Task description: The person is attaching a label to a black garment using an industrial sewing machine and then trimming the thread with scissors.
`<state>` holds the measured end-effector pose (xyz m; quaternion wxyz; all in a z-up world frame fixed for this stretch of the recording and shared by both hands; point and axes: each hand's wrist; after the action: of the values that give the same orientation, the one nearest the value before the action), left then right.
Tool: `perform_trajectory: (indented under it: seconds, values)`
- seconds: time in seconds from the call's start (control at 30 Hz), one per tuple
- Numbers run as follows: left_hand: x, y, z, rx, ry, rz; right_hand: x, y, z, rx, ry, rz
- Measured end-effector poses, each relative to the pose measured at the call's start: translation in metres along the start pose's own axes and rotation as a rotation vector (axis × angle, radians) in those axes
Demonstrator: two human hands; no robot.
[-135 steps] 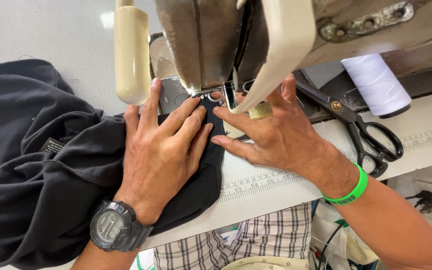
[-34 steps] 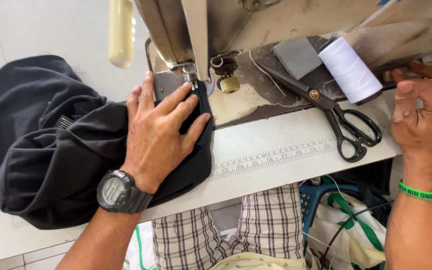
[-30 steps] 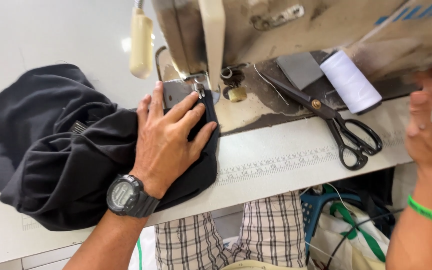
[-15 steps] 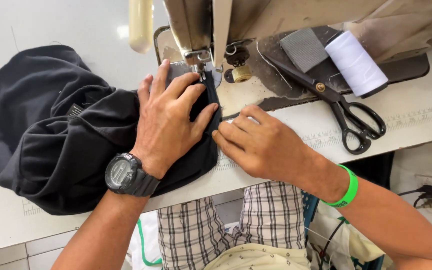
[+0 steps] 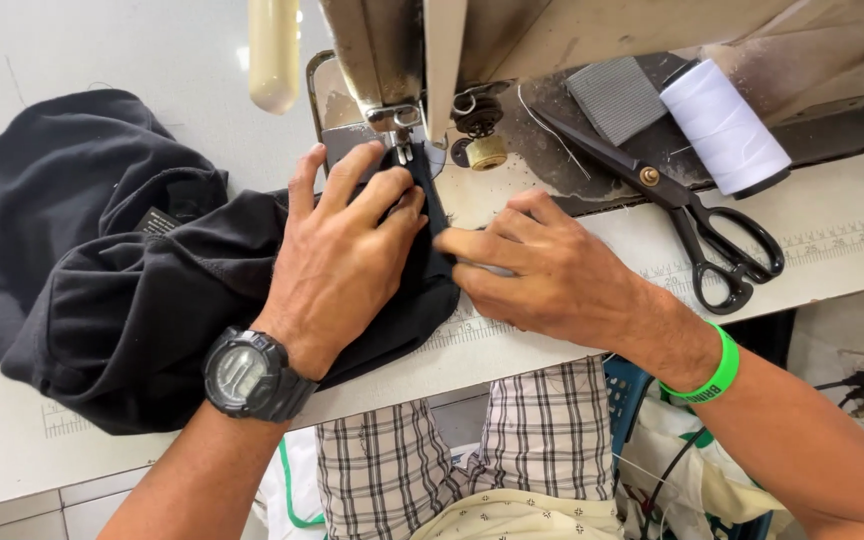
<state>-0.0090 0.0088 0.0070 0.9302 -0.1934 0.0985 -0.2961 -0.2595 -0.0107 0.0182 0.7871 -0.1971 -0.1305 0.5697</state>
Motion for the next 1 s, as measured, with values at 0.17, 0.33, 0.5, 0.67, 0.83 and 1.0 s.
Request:
perform_trajectory:
  seconds: [0.17, 0.33, 0.5, 0.67, 0.83, 1.0]
  values:
    - [0.004, 0.001, 0.002, 0.05, 0.006, -0.068, -0.001, 0.005, -0.003, 0.035, -0.074, -0.02]
    - [0.01, -0.001, 0.011, 0.025, -0.075, -0.156, 0.001, 0.0, -0.003, 0.03, -0.028, 0.005]
    - [0.014, 0.0, 0.008, -0.012, 0.007, -0.15, -0.001, 0.001, -0.004, 0.02, -0.011, 0.024]
    - [0.016, -0.003, 0.009, -0.035, 0.066, -0.149, -0.003, -0.002, -0.004, 0.03, -0.042, 0.027]
    - [0.018, -0.007, 0.01, -0.031, 0.075, -0.162, -0.006, -0.004, -0.004, 0.028, -0.074, 0.03]
    - [0.019, -0.008, 0.009, -0.039, 0.097, -0.155, -0.008, -0.004, -0.004, 0.037, -0.082, 0.036]
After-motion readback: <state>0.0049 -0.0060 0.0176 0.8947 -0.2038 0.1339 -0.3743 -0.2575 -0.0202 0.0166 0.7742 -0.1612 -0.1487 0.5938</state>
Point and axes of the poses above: each hand's wrist, its own y-axis away from the middle knuckle, its own z-axis out of the back of the hand, x = y × z, and after that the axes turned 4 degrees about x, right-handed
